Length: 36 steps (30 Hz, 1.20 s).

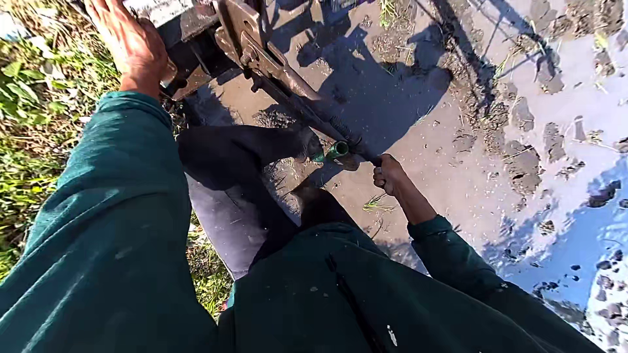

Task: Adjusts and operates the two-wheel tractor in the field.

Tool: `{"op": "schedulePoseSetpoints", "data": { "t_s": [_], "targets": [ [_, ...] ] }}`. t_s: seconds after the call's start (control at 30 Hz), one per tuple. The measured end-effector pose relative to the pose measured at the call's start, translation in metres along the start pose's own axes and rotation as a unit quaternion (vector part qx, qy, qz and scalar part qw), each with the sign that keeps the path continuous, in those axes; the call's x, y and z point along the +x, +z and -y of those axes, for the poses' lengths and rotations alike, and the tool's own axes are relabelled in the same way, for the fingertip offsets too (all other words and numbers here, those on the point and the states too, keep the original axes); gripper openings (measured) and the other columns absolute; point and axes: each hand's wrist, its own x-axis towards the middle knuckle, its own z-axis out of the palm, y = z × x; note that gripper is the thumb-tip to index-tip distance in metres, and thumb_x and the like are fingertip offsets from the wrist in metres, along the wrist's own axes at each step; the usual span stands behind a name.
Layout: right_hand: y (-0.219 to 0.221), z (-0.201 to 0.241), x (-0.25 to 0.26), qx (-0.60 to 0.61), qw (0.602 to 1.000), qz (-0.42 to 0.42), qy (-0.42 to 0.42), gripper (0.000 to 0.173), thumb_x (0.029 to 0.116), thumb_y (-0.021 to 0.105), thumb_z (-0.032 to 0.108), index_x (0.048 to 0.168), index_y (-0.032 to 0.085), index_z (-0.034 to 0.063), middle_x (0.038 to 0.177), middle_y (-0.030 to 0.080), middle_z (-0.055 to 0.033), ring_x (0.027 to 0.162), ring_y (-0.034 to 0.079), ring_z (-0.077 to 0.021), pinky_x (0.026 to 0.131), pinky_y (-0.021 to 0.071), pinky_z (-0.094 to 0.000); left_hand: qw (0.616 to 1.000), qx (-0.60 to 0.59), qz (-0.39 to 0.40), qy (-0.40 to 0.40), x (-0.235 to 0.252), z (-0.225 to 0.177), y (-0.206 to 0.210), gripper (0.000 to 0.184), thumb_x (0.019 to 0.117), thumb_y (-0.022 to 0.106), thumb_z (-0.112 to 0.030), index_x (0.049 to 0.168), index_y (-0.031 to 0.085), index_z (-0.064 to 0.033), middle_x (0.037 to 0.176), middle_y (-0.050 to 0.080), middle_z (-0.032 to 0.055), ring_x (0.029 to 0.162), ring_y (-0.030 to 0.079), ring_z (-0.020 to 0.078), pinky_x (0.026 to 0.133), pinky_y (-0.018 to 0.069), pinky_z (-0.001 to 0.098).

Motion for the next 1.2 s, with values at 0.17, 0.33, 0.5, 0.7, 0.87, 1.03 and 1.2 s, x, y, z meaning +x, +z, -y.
{"op": "schedulePoseSetpoints", "data": {
  "t_s": [0.17, 0.33, 0.5, 0.7, 0.87, 1.03, 1.2],
  "targets": [
    [0.001, 0.004, -0.004, 0.006, 1.000, 0.001, 0.005, 0.031, 0.1113, 0.033, 0.036, 0.090, 0.043, 0.0151, 0.050, 0.026, 0.0078, 0.036, 0.025, -0.0028, 0.035, 0.0252, -0.0181, 1.000, -0.026, -0.003, -0.011, 0.004, 0.002, 0.003, 0.064, 0.0936, 0.047, -0.024, 0.155, 0.040, -0.0083, 0.162, 0.037, 0.0209, 0.153, 0.029, 0.0368, 0.125, 0.0202, 0.0515],
    [0.005, 0.007, -0.010, 0.010, 1.000, 0.004, 0.024, 0.032, 0.1122, 0.031, 0.035, 0.093, 0.045, 0.0145, 0.051, 0.025, 0.0083, 0.036, 0.024, -0.0026, 0.034, 0.0247, -0.0181, 0.999, -0.023, 0.002, -0.040, 0.000, -0.006, -0.005, 0.064, 0.0946, 0.046, -0.025, 0.156, 0.040, -0.0089, 0.160, 0.039, 0.0219, 0.152, 0.033, 0.0351, 0.124, 0.0235, 0.0482],
    [0.007, 0.002, -0.014, 0.031, 0.999, 0.014, 0.042, 0.031, 0.1123, 0.030, 0.034, 0.092, 0.043, 0.0149, 0.050, 0.026, 0.0084, 0.035, 0.026, -0.0023, 0.034, 0.0261, -0.0177, 0.999, -0.024, 0.005, -0.045, 0.002, -0.006, -0.004, 0.064, 0.0937, 0.046, -0.024, 0.156, 0.041, -0.0100, 0.160, 0.040, 0.0200, 0.152, 0.033, 0.0338, 0.125, 0.0229, 0.0473],
    [0.008, -0.001, -0.019, 0.051, 0.997, 0.031, 0.042, 0.032, 0.1124, 0.030, 0.036, 0.093, 0.045, 0.0144, 0.050, 0.026, 0.0087, 0.035, 0.026, -0.0019, 0.034, 0.0267, -0.0174, 0.998, -0.012, 0.005, -0.057, 0.001, -0.008, -0.004, 0.063, 0.0946, 0.046, -0.025, 0.156, 0.041, -0.0102, 0.160, 0.041, 0.0190, 0.151, 0.034, 0.0346, 0.124, 0.0248, 0.0485],
    [0.006, -0.005, -0.017, 0.066, 0.997, 0.033, 0.038, 0.033, 0.1122, 0.032, 0.036, 0.087, 0.041, 0.0155, 0.049, 0.025, 0.0086, 0.035, 0.025, -0.0020, 0.035, 0.0259, -0.0177, 0.998, 0.007, 0.004, -0.062, 0.005, -0.003, 0.001, 0.062, 0.0961, 0.044, -0.025, 0.157, 0.041, -0.0131, 0.159, 0.043, 0.0171, 0.150, 0.037, 0.0337, 0.122, 0.0270, 0.0489],
    [0.003, -0.004, -0.013, 0.052, 0.998, 0.016, 0.045, 0.036, 0.1117, 0.034, 0.037, 0.084, 0.041, 0.0156, 0.049, 0.025, 0.0082, 0.035, 0.025, -0.0023, 0.035, 0.0246, -0.0178, 0.998, -0.006, 0.013, -0.053, -0.002, -0.004, -0.001, 0.063, 0.0957, 0.046, -0.024, 0.157, 0.039, -0.0118, 0.159, 0.042, 0.0184, 0.149, 0.037, 0.0350, 0.121, 0.0285, 0.0508],
    [-0.009, 0.018, 0.008, -0.012, 1.000, 0.012, 0.023, 0.035, 0.1112, 0.034, 0.039, 0.087, 0.042, 0.0157, 0.049, 0.025, 0.0080, 0.035, 0.025, -0.0027, 0.035, 0.0253, -0.0181, 0.999, -0.013, 0.008, -0.052, 0.001, 0.001, 0.002, 0.064, 0.0935, 0.048, -0.025, 0.155, 0.041, -0.0105, 0.156, 0.045, 0.0195, 0.147, 0.040, 0.0346, 0.121, 0.0299, 0.0496]
  ]
}}
